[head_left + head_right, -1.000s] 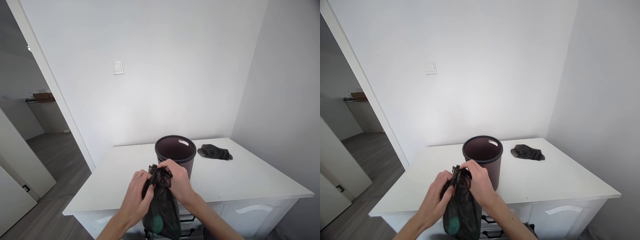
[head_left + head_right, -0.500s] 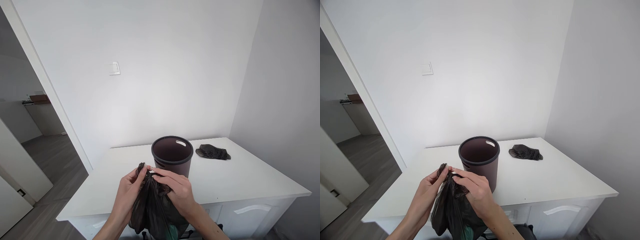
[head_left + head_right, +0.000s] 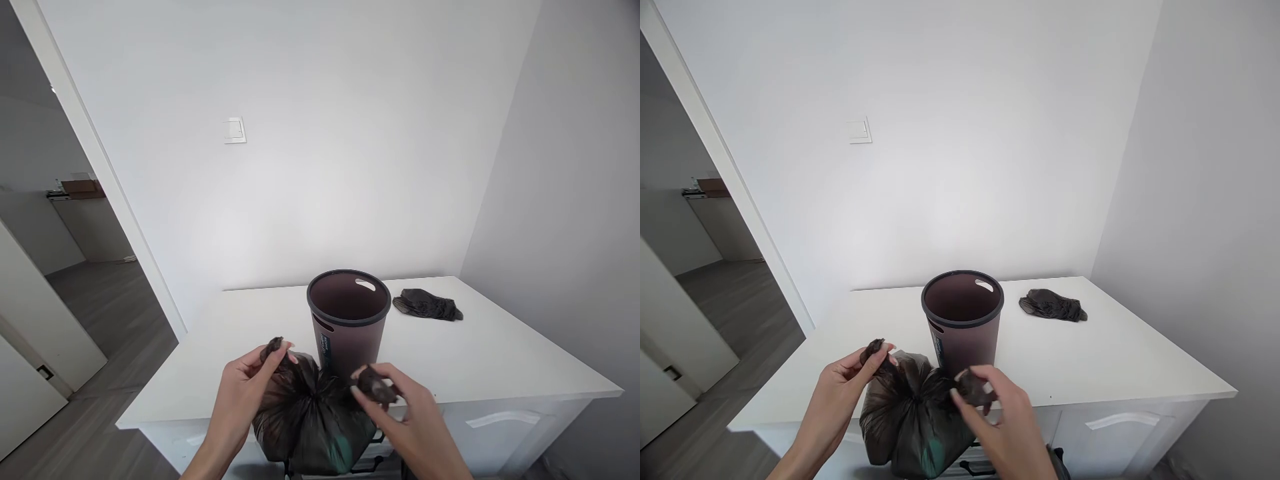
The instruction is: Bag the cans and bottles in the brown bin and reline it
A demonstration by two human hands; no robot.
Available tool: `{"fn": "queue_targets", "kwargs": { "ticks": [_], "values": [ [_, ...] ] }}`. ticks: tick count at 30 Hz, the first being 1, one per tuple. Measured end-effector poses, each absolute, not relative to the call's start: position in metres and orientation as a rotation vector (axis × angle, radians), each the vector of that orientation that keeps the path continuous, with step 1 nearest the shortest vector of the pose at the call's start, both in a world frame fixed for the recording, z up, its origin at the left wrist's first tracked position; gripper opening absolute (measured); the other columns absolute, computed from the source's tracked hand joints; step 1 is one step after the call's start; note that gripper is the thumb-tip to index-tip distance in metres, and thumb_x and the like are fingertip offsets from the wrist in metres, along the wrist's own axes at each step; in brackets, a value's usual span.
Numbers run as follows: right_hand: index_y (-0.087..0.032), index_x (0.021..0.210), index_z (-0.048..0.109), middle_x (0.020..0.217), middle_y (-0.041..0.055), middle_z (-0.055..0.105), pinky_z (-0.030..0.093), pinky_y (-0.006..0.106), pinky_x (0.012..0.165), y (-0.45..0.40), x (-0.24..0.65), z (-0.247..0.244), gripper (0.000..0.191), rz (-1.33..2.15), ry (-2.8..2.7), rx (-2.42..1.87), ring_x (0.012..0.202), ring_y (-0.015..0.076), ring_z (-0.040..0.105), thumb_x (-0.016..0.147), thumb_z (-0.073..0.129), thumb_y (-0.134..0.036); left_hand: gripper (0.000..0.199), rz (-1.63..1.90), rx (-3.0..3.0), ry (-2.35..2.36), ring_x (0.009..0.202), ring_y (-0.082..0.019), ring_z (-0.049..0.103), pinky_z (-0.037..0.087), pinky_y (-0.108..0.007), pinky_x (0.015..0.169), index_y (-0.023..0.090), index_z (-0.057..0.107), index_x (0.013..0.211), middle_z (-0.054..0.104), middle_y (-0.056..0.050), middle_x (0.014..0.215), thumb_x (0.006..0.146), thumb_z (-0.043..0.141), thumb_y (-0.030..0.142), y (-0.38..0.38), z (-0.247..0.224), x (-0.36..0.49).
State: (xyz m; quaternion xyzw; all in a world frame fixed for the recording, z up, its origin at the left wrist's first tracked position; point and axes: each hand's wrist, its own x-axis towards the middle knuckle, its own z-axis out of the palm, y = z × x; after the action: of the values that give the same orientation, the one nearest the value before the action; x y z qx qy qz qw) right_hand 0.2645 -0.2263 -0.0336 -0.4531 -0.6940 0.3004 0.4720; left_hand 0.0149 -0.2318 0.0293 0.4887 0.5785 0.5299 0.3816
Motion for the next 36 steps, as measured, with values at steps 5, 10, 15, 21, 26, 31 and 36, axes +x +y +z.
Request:
{"fn": "queue_targets", "kwargs": {
  "ticks": [5,10,15,21,26,31,36],
  "values": [
    [-0.024,0.099,0.072,0.094,0.0074,0.076,0.045,0.029,0.06,-0.225,0.209,-0.001,0.019,0.489,-2.175,-1.097,0.08,0.0263,0.071,0.081,0.078,-0.027,0.033,1.23,1.462,1.422,0.088,-0.027,0.072,0.057,-0.032,0.08,0.023,0.085,0.091,0.08,-0.005,0.087,0.083,0.074,0.054,-0.246,0.058,0.047],
    [-0.023,0.071,0.056,0.07,0.0019,0.068,0.031,0.027,0.052,-0.24,0.196,0.003,0.016,0.732,-2.209,-0.931,0.059,0.0177,0.06,0.083,0.066,-0.021,0.03,1.043,1.601,1.304,0.081,-0.025,0.071,0.057,-0.031,0.074,0.024,0.083,0.082,0.078,-0.005,0.081,0.089,0.068,0.049,-0.269,0.062,0.045],
    [-0.024,0.067,0.046,0.064,0.0005,0.062,0.038,0.025,0.053,-0.262,0.275,-0.012,0.028,0.956,-1.987,-1.046,0.058,0.0154,0.054,0.089,0.058,-0.037,0.046,1.336,1.56,1.356,0.105,-0.027,0.07,0.056,-0.037,0.096,0.025,0.074,0.117,0.076,-0.009,0.116,0.096,0.055,0.06,-0.264,0.041,0.012],
    [-0.027,0.066,0.047,0.055,0.0007,0.052,0.038,0.028,0.048,-0.263,0.419,-0.026,0.043,0.288,-1.682,-1.454,0.048,0.0165,0.046,0.089,0.056,-0.062,0.053,1.27,1.545,1.848,0.094,-0.028,0.07,0.056,-0.039,0.086,0.023,0.069,0.091,0.075,-0.009,0.101,0.092,0.049,0.072,-0.213,-0.036,-0.036],
    [-0.027,0.071,0.037,0.064,-0.0001,0.049,0.033,0.03,0.051,-0.205,0.474,-0.012,0.043,-0.415,-1.679,-1.609,0.052,0.0166,0.042,0.097,0.04,-0.061,0.044,1.087,1.734,1.933,0.077,-0.024,0.067,0.052,-0.036,0.077,0.023,0.068,0.089,0.075,-0.006,0.09,0.092,0.05,0.063,-0.173,-0.099,-0.056],
    [-0.023,0.088,0.056,0.085,0.0042,0.061,0.019,0.029,0.049,-0.107,0.501,-0.054,0.029,-0.615,-1.879,-1.771,0.057,0.0152,0.052,0.102,0.036,-0.039,0.042,0.913,1.841,2.071,0.078,-0.025,0.065,0.047,-0.035,0.072,0.023,0.065,0.088,0.07,-0.004,0.081,0.096,0.043,0.058,-0.153,-0.117,-0.059],
    [-0.021,0.1,0.061,0.096,0.006,0.069,0.015,0.029,0.05,-0.053,0.492,-0.116,0.021,-0.517,-1.922,-1.976,0.061,0.0157,0.062,0.103,0.042,-0.031,0.047,0.848,1.883,2.104,0.074,-0.024,0.062,0.045,-0.034,0.069,0.023,0.063,0.083,0.066,-0.003,0.075,0.095,0.039,0.062,-0.147,-0.131,-0.067]
  ]
}}
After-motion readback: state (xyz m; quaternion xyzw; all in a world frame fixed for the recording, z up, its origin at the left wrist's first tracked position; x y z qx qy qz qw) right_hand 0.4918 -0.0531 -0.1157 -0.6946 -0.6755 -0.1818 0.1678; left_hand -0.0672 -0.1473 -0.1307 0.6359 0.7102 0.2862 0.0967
